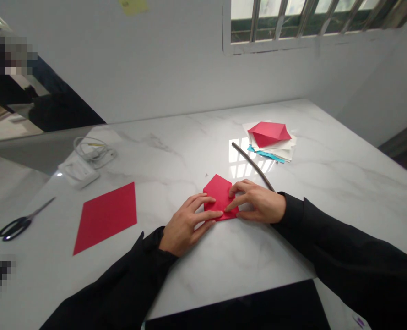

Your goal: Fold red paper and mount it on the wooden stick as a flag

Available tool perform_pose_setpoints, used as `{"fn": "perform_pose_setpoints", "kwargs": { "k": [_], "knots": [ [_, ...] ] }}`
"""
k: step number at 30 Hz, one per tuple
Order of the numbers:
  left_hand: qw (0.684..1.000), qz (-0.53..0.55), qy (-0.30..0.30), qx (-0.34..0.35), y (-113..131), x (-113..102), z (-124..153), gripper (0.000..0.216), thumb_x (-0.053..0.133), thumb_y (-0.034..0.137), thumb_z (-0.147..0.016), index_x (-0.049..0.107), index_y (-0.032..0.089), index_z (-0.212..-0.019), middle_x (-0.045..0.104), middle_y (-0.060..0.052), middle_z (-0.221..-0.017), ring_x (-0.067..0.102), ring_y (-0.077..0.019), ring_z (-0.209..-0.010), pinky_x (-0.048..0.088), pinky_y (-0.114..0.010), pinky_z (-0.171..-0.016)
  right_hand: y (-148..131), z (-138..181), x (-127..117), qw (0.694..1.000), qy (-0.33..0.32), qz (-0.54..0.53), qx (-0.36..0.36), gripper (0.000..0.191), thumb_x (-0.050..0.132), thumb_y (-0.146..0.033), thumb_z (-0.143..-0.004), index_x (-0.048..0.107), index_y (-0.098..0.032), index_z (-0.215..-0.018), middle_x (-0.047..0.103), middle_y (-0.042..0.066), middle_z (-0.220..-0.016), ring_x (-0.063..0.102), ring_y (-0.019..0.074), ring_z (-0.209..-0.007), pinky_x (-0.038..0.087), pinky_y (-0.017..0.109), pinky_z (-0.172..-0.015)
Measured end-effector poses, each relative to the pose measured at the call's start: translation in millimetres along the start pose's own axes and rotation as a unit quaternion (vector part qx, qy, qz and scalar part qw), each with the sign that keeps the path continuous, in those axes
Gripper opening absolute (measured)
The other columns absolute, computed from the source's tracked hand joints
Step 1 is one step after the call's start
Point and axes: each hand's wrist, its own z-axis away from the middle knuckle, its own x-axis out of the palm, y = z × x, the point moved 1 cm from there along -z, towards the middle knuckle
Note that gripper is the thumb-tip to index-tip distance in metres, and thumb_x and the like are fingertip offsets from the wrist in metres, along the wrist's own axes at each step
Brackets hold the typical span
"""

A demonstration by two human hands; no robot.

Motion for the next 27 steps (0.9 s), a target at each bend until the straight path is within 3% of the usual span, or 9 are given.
{"fn": "perform_pose_setpoints", "kwargs": {
  "k": [27],
  "knots": [
    [1.0, 0.016, 0.009, -0.006, 1.4, 0.2, -0.9, 0.025, 0.061, 0.023, -0.099, 0.074, 0.033, -0.117, 0.064, -0.004, -0.131, 0.051, -0.0255, -0.134, 0.048, -0.052, -0.112, 0.5, 1.7, 4.6, 1.0, 0.015, 0.018, 0.005, 0.04, 0.074, -0.024, -0.087, 0.072, -0.025, -0.127, 0.062, 0.011, -0.119, 0.057, 0.0254, -0.109, 0.046, 0.048, -0.105]
  ]
}}
